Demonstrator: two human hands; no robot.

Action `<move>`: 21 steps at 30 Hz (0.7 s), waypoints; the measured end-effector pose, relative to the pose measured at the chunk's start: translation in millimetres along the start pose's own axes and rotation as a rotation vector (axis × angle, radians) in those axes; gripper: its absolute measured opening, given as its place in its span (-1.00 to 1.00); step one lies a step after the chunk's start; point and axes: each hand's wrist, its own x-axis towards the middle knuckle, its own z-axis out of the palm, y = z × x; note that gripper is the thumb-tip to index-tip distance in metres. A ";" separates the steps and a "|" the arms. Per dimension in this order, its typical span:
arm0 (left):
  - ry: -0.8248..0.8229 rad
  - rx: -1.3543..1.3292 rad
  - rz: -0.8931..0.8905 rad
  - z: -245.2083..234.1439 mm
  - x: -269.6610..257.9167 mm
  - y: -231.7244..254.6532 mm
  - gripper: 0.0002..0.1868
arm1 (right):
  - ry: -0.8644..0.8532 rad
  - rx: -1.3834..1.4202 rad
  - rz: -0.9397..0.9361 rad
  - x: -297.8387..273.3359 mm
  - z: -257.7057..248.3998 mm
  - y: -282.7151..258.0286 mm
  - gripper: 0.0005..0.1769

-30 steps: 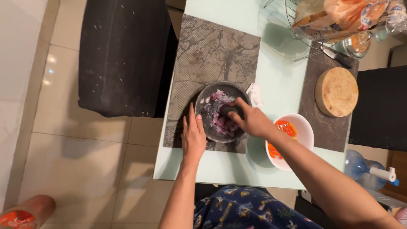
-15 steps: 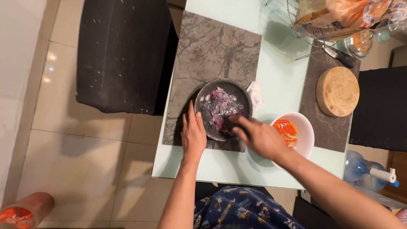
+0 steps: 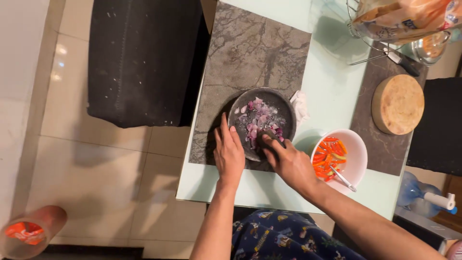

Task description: Crushing and grinding red onion slices using a mortar and pestle on a dining table.

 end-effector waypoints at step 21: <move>-0.028 -0.001 -0.013 0.9 -0.5 -4.5 -0.49 | -0.041 0.120 0.104 53.7 -2.7 6.2 -0.61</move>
